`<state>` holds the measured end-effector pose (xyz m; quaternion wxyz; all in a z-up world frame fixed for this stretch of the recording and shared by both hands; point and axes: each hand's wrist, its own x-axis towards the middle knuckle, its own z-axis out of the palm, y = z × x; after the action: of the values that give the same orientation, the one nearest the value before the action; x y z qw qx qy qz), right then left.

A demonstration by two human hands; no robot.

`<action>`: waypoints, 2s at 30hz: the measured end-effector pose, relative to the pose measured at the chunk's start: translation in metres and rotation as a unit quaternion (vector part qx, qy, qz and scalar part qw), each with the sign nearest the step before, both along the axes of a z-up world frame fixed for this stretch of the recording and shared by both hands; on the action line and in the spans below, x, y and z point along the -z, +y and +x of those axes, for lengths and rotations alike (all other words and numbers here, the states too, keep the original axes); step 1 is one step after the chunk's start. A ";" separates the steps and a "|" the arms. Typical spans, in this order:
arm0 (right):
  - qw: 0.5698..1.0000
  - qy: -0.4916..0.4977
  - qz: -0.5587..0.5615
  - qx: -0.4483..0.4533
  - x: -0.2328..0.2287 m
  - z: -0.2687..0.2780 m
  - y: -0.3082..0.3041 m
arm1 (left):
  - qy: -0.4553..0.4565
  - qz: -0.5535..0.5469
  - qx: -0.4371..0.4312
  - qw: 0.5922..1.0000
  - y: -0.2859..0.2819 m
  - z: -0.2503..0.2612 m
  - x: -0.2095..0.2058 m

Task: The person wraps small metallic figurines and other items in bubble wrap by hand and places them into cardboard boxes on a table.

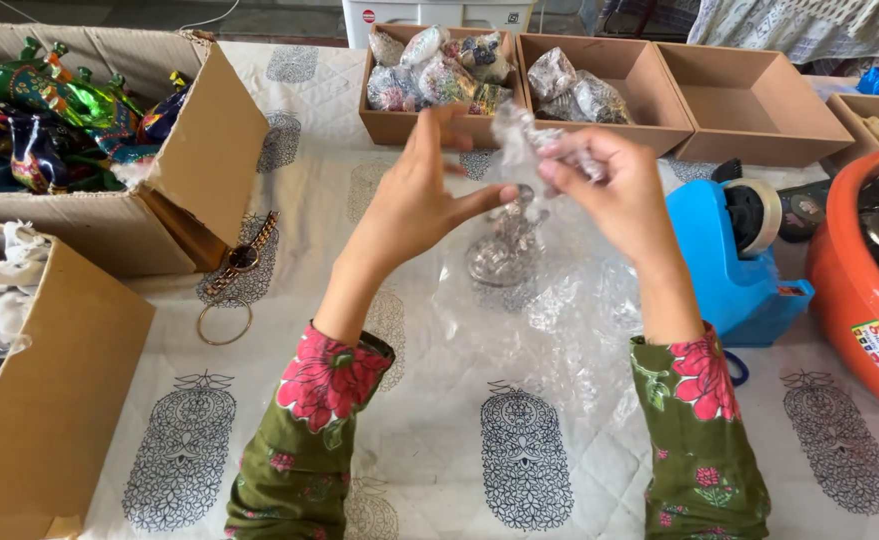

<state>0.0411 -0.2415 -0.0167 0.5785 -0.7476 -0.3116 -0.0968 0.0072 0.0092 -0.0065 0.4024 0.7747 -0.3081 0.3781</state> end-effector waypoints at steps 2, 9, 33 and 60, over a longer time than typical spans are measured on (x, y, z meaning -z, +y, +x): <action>0.999 0.003 0.031 0.013 -0.001 0.003 -0.005 | 0.121 -0.005 0.058 0.991 0.004 0.008 0.009; 0.996 0.037 0.077 0.040 0.003 0.007 -0.011 | 0.301 -0.034 0.116 0.946 0.006 0.006 0.001; 0.997 0.011 0.018 0.078 0.009 0.006 -0.002 | 0.312 -0.012 0.053 0.949 -0.010 0.015 0.016; 0.994 0.110 0.000 0.006 0.016 0.015 -0.021 | 0.209 0.056 -0.004 0.976 -0.015 0.003 0.014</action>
<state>0.0566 -0.2623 -0.0323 0.6084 -0.7556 -0.2419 -0.0172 0.0102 -0.0054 -0.0210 0.4128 0.8589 -0.2350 0.1915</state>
